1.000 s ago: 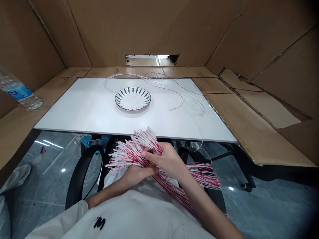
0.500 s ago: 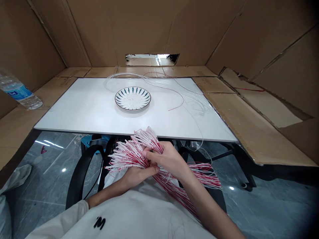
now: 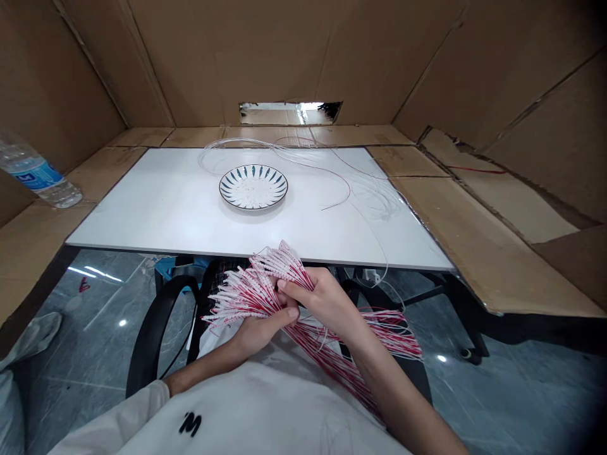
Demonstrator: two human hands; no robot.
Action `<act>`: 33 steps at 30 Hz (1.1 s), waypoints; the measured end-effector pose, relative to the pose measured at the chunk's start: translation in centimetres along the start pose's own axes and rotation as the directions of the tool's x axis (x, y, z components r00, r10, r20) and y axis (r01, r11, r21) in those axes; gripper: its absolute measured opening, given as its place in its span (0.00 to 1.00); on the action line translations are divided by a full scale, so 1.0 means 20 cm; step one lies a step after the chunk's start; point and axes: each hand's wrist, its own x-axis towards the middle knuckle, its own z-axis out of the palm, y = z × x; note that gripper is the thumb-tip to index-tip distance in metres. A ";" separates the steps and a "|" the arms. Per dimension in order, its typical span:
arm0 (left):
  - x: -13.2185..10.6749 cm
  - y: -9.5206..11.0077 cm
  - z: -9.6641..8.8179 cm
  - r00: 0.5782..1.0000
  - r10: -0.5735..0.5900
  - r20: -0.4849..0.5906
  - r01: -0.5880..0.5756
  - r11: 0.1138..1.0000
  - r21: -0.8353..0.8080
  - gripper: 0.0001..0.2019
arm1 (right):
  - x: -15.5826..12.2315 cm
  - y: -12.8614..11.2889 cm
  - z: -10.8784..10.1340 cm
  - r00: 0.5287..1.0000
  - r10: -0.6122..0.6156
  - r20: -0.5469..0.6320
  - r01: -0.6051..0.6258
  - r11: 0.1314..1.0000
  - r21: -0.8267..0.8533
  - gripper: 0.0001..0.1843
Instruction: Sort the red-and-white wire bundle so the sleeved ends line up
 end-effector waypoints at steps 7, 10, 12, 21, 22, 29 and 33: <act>0.01 -0.04 0.00 0.999 -0.045 -0.015 0.045 0.999 -0.007 0.18 | 0.00 -0.01 0.03 0.994 0.092 -0.054 -0.094 0.995 -0.042 0.19; 0.00 -0.04 0.00 0.994 -0.106 -0.039 0.106 0.994 0.009 0.15 | 0.00 0.01 0.02 0.994 0.048 -0.096 -0.059 0.992 -0.115 0.18; 0.00 -0.04 -0.01 0.993 -0.113 -0.030 0.113 0.993 0.022 0.15 | 0.00 0.01 0.01 0.998 0.050 -0.033 -0.052 0.997 -0.063 0.18; 0.02 0.00 0.02 0.999 0.008 0.041 -0.007 1.000 -0.013 0.16 | 0.01 -0.01 0.01 0.997 0.075 0.023 -0.077 0.995 0.067 0.16; 0.02 0.00 0.02 0.998 0.026 0.052 -0.024 0.999 -0.040 0.17 | 0.01 -0.01 0.01 0.997 0.070 0.017 -0.071 0.994 0.078 0.16; 0.03 0.05 0.08 0.999 0.043 -0.022 -0.047 0.977 -0.207 0.21 | 0.00 0.00 0.01 1.000 -0.004 -0.028 0.006 0.999 0.048 0.14; 0.03 0.06 0.10 0.998 0.012 -0.061 -0.028 0.960 -0.278 0.20 | 0.00 -0.02 0.02 1.000 -0.017 -0.024 0.018 0.999 0.046 0.12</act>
